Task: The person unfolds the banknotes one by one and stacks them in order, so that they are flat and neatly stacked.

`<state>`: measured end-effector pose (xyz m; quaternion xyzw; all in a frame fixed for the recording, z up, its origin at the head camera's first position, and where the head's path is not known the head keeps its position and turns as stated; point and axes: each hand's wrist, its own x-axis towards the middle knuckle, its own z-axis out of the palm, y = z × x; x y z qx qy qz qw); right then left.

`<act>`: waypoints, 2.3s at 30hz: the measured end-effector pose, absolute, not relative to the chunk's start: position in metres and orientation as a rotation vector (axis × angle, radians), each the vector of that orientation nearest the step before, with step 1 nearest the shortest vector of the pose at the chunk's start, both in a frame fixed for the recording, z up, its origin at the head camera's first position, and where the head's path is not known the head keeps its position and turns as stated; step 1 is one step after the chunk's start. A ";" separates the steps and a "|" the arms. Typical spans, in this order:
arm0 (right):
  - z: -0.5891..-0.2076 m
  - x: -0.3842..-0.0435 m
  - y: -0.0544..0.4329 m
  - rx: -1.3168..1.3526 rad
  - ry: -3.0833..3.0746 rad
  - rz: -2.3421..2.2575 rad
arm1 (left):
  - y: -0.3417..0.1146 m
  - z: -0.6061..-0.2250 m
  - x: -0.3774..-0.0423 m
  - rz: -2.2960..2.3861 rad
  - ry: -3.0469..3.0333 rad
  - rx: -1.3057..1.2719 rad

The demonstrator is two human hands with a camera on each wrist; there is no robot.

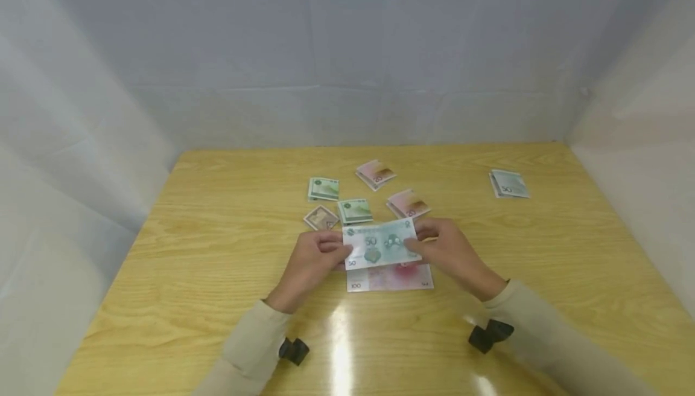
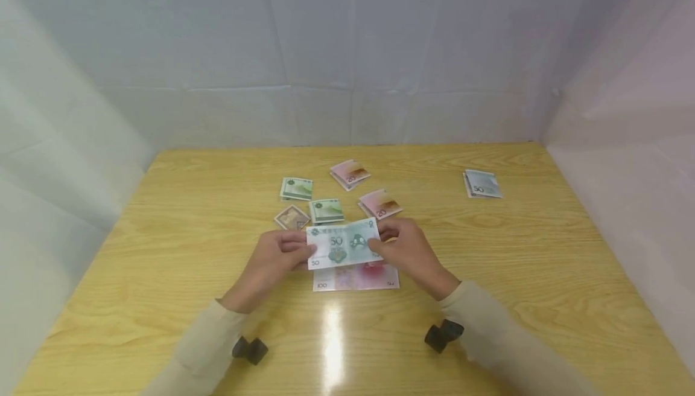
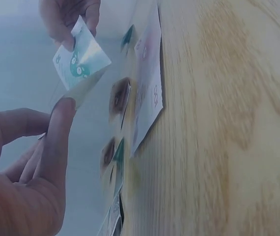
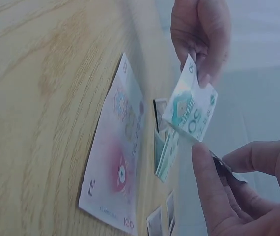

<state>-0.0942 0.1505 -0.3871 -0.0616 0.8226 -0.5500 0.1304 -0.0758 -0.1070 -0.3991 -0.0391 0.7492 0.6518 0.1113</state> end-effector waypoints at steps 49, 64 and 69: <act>-0.414 -0.098 0.179 -0.122 2.433 -1.284 | -0.113 -0.413 -0.085 1.420 2.322 -0.053; -0.418 -0.097 0.179 -0.147 2.447 -1.217 | -0.112 -0.416 -0.087 1.281 2.403 0.044; -0.419 -0.096 0.181 -0.141 2.437 -1.238 | -0.113 -0.417 -0.087 1.211 2.458 0.079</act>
